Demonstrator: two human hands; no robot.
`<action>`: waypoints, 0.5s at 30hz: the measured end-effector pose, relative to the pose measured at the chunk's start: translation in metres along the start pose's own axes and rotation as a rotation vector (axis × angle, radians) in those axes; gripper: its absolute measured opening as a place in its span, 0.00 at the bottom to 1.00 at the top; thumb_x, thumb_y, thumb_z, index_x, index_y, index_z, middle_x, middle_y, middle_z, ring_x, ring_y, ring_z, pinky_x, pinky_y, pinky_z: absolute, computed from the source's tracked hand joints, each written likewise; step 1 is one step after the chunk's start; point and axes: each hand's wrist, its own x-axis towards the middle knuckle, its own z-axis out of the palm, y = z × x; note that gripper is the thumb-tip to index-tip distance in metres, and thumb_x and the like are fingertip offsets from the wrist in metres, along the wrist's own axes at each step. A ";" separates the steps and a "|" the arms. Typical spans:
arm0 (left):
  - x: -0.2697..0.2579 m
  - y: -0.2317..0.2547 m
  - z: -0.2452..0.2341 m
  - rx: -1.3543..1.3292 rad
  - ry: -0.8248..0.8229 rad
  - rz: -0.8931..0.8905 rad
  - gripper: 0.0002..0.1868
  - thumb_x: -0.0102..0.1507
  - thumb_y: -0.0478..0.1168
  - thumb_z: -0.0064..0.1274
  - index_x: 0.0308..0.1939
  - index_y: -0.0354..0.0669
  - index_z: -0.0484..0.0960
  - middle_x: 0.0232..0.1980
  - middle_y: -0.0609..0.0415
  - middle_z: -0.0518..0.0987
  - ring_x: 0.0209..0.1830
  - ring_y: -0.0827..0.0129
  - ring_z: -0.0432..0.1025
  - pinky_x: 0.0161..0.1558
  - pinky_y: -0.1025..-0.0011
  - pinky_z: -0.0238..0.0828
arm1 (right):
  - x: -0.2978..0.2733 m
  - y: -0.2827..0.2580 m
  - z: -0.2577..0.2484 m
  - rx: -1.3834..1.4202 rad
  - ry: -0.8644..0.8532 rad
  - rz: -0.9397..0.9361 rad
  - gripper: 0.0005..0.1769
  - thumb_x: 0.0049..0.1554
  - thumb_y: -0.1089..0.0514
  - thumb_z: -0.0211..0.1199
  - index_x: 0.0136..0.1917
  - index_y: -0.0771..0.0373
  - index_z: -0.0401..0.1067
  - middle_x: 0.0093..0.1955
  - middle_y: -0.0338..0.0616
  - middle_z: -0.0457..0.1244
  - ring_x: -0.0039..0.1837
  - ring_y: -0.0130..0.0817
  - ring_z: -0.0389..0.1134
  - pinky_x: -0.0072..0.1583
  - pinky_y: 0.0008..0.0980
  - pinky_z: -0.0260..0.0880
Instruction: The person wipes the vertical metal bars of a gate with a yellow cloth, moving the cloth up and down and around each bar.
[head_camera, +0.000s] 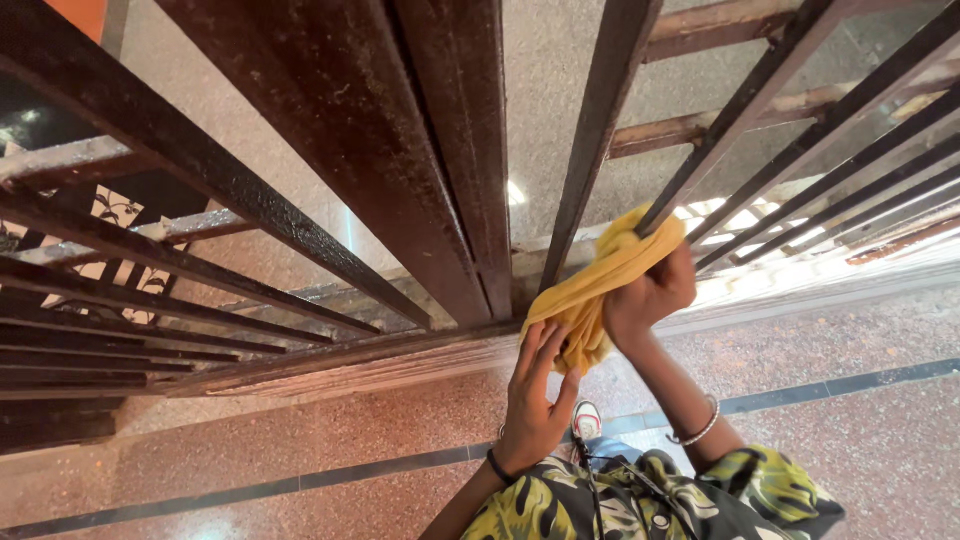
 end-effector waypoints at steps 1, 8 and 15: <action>0.000 0.000 -0.001 0.000 -0.002 0.001 0.29 0.70 0.35 0.51 0.75 0.35 0.65 0.79 0.32 0.58 0.79 0.41 0.59 0.72 0.55 0.61 | 0.013 -0.007 0.003 -0.001 0.002 -0.001 0.08 0.63 0.68 0.66 0.56 0.73 0.73 0.48 0.38 0.66 0.46 0.23 0.67 0.48 0.23 0.68; -0.008 0.001 -0.020 0.008 0.011 -0.016 0.21 0.70 0.34 0.50 0.68 0.36 0.73 0.73 0.38 0.70 0.71 0.48 0.69 0.67 0.58 0.67 | 0.025 -0.017 -0.007 -0.127 -0.123 -0.129 0.06 0.64 0.67 0.66 0.54 0.72 0.74 0.45 0.40 0.67 0.42 0.22 0.66 0.43 0.20 0.64; -0.004 -0.003 -0.005 -0.168 -0.097 -0.022 0.14 0.70 0.33 0.51 0.60 0.34 0.77 0.59 0.42 0.81 0.58 0.54 0.78 0.58 0.62 0.74 | -0.026 0.006 -0.006 0.011 -0.105 0.035 0.09 0.64 0.65 0.66 0.56 0.71 0.71 0.51 0.39 0.66 0.51 0.24 0.68 0.54 0.25 0.70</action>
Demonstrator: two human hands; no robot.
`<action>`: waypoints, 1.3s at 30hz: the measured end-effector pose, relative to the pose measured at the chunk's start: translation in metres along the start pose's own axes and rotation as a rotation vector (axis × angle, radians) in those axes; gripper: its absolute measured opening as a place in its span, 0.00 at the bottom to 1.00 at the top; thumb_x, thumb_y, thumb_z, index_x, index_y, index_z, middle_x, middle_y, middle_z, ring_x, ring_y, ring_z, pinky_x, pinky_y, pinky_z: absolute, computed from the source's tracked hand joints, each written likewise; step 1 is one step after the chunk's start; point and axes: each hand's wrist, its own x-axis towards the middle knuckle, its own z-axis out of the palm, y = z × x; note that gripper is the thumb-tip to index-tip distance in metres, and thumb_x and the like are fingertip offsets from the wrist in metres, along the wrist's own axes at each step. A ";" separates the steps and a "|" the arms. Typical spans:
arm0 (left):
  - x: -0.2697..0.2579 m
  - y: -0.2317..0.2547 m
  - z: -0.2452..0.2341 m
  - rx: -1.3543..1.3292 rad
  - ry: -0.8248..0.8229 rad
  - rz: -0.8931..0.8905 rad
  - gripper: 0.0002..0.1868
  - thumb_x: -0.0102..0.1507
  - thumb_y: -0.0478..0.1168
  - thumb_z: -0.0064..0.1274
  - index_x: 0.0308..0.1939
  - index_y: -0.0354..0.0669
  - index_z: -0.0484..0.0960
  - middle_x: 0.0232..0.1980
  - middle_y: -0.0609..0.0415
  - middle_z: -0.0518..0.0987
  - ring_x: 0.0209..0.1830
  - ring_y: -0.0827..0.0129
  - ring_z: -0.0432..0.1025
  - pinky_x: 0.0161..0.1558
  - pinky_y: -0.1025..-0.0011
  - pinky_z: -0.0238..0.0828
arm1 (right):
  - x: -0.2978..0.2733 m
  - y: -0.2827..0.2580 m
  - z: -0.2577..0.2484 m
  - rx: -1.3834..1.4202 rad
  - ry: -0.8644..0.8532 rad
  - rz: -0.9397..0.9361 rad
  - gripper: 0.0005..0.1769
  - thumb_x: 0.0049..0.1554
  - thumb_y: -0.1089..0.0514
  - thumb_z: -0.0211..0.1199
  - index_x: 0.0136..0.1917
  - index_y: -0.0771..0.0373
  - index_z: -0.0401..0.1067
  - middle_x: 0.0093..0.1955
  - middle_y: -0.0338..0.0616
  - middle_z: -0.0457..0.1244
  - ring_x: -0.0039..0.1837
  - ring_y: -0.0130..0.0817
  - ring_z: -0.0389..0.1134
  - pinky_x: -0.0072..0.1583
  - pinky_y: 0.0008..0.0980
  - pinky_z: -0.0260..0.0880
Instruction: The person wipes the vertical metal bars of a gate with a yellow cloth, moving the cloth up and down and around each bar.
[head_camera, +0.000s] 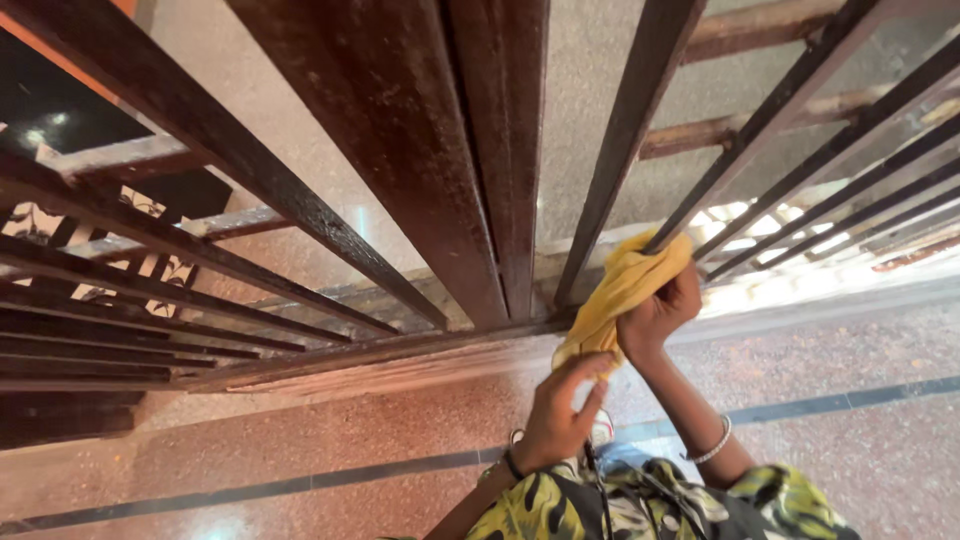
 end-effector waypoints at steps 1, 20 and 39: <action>0.003 0.003 0.002 -0.001 -0.001 0.005 0.14 0.70 0.33 0.51 0.60 0.34 0.77 0.59 0.42 0.81 0.58 0.54 0.78 0.58 0.62 0.74 | 0.002 -0.005 0.003 -0.001 0.001 -0.005 0.09 0.64 0.65 0.66 0.56 0.71 0.71 0.51 0.39 0.66 0.51 0.24 0.68 0.54 0.25 0.70; 0.109 -0.012 0.020 -0.111 0.092 0.233 0.09 0.70 0.33 0.51 0.51 0.31 0.79 0.42 0.41 0.81 0.43 0.54 0.77 0.46 0.65 0.72 | 0.014 -0.013 -0.018 -0.182 -0.031 -0.061 0.26 0.68 0.62 0.59 0.75 0.72 0.57 0.69 0.48 0.61 0.69 0.33 0.64 0.71 0.32 0.63; 0.069 -0.040 0.025 -0.161 0.164 0.084 0.13 0.72 0.36 0.50 0.57 0.31 0.78 0.52 0.47 0.82 0.53 0.66 0.77 0.55 0.70 0.72 | 0.002 0.023 -0.040 0.049 -0.257 0.210 0.08 0.66 0.69 0.58 0.58 0.71 0.72 0.52 0.40 0.69 0.53 0.23 0.69 0.56 0.24 0.70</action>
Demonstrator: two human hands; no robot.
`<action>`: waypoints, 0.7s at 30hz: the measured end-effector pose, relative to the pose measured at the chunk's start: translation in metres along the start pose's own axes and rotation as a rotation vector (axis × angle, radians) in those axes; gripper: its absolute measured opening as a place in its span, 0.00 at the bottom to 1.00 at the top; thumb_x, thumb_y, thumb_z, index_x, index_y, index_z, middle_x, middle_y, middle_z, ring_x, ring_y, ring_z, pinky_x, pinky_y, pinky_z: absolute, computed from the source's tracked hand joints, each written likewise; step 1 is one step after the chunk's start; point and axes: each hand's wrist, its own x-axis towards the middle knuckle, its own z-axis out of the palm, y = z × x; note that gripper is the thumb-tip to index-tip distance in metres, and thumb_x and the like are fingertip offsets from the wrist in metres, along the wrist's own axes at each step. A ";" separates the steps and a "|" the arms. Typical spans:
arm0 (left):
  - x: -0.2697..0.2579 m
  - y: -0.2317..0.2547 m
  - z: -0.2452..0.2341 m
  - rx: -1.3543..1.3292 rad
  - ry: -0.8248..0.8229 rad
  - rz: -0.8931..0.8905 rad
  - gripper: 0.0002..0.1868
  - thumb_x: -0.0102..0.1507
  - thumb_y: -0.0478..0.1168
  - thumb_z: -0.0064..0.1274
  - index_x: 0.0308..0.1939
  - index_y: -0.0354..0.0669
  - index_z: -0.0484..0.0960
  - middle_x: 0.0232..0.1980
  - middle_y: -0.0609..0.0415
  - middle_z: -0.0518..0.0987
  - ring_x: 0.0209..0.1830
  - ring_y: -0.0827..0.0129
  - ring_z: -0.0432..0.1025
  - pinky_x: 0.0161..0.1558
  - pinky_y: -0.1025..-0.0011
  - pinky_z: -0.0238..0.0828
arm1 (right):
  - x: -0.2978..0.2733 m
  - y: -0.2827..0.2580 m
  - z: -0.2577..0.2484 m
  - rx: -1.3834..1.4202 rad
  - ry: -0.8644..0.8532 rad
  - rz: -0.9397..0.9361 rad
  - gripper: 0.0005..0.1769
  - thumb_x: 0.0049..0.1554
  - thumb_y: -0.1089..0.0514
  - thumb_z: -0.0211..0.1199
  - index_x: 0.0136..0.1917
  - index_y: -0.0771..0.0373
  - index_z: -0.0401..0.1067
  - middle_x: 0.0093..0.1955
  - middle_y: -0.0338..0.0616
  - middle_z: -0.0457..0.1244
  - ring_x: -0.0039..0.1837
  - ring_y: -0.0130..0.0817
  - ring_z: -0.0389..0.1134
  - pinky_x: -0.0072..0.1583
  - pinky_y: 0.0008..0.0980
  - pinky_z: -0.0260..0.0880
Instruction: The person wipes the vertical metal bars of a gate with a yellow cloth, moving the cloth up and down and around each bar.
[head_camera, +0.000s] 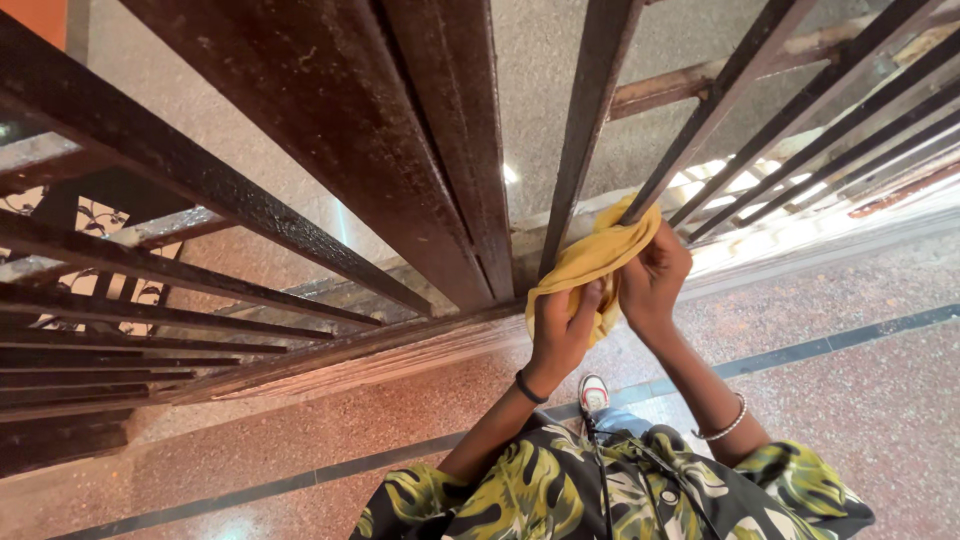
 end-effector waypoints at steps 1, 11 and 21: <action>-0.003 0.001 -0.002 -0.002 -0.004 -0.001 0.13 0.72 0.36 0.50 0.57 0.31 0.78 0.52 0.47 0.82 0.53 0.66 0.77 0.55 0.70 0.72 | -0.004 0.007 -0.005 -0.002 0.003 0.001 0.08 0.66 0.69 0.58 0.58 0.71 0.72 0.52 0.40 0.69 0.53 0.23 0.69 0.56 0.24 0.70; -0.038 0.007 -0.012 -0.012 -0.072 -0.145 0.21 0.72 0.42 0.49 0.65 0.32 0.72 0.59 0.44 0.79 0.57 0.61 0.76 0.58 0.67 0.73 | -0.033 0.019 -0.005 -0.114 0.026 0.062 0.11 0.62 0.70 0.60 0.59 0.71 0.72 0.52 0.41 0.68 0.54 0.25 0.69 0.57 0.27 0.70; -0.029 0.050 -0.021 0.094 -0.165 0.036 0.25 0.75 0.42 0.43 0.74 0.34 0.65 0.71 0.37 0.72 0.69 0.48 0.69 0.68 0.59 0.66 | 0.021 -0.034 -0.020 -0.665 0.554 -0.648 0.28 0.70 0.57 0.60 0.72 0.76 0.54 0.69 0.54 0.58 0.69 0.39 0.63 0.69 0.34 0.66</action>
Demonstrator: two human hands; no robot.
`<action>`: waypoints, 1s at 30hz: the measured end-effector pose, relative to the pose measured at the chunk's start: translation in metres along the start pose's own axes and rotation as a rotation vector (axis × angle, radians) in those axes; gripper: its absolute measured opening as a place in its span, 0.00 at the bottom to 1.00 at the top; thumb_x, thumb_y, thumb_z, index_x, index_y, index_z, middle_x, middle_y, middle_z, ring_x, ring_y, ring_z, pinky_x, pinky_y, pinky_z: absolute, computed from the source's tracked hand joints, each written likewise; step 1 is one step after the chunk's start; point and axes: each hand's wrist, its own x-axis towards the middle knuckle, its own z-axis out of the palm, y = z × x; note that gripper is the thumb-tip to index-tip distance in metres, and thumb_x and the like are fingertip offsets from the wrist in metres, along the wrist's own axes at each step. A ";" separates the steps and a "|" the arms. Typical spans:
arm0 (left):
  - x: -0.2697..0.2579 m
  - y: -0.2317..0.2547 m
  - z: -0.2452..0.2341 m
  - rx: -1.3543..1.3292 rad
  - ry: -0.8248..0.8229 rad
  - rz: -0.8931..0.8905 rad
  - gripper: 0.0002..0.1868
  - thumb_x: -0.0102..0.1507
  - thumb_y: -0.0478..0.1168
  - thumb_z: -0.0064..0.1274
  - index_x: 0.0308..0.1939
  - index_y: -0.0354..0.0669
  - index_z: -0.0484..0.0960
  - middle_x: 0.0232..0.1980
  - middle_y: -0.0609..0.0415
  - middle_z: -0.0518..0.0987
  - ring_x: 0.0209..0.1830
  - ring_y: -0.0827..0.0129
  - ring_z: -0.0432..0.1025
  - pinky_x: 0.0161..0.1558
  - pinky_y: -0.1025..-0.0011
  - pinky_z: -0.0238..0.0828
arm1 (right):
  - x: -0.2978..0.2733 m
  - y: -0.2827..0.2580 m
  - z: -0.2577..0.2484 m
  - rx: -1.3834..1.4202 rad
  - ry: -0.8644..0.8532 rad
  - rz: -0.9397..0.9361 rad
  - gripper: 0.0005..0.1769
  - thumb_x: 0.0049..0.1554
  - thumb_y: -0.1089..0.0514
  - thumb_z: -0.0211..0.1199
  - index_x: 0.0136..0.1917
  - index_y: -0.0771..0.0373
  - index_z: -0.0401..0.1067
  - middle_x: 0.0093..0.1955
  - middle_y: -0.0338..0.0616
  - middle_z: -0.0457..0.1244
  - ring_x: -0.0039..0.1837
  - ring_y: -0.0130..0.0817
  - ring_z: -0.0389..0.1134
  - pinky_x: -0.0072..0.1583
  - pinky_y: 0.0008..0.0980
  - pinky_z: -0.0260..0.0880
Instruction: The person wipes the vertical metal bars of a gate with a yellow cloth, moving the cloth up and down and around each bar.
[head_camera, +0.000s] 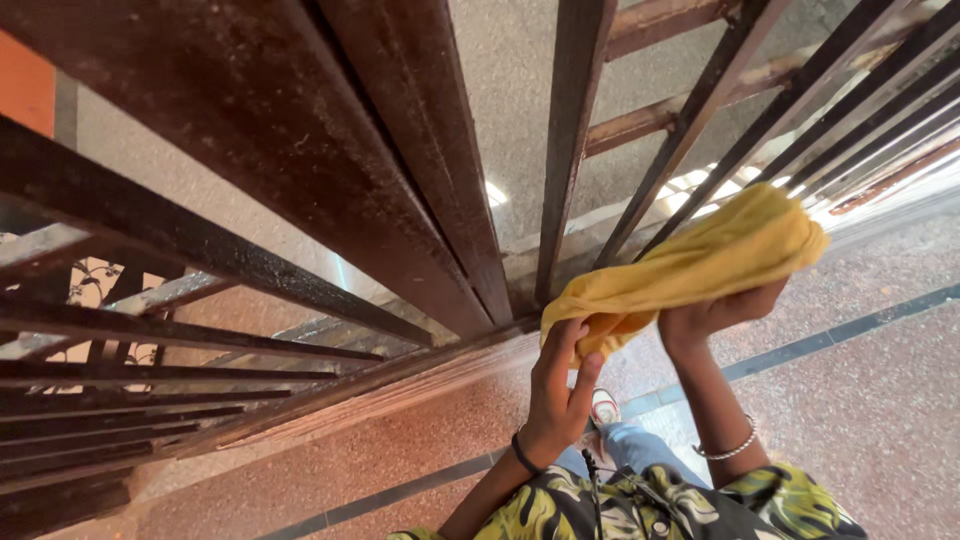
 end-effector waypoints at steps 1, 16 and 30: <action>0.002 -0.001 0.002 -0.003 -0.001 0.000 0.25 0.75 0.42 0.43 0.74 0.34 0.65 0.71 0.37 0.72 0.69 0.48 0.69 0.68 0.59 0.66 | 0.011 0.001 0.005 -0.002 -0.001 -0.002 0.28 0.70 0.57 0.60 0.72 0.76 0.54 0.69 0.54 0.58 0.69 0.39 0.63 0.69 0.34 0.66; 0.000 0.005 0.092 0.065 0.100 -0.077 0.26 0.76 0.44 0.39 0.75 0.31 0.64 0.77 0.36 0.67 0.78 0.47 0.64 0.74 0.58 0.59 | -0.005 0.077 -0.011 0.451 -0.374 0.499 0.08 0.64 0.65 0.57 0.54 0.71 0.73 0.45 0.39 0.67 0.45 0.25 0.69 0.48 0.25 0.69; -0.001 -0.009 0.223 0.058 0.638 -0.328 0.22 0.72 0.42 0.38 0.66 0.34 0.72 0.59 0.45 0.78 0.54 0.60 0.78 0.57 0.64 0.73 | 0.169 0.096 -0.024 1.064 -0.681 0.786 0.04 0.65 0.64 0.64 0.52 0.67 0.72 0.45 0.36 0.67 0.43 0.23 0.65 0.45 0.24 0.67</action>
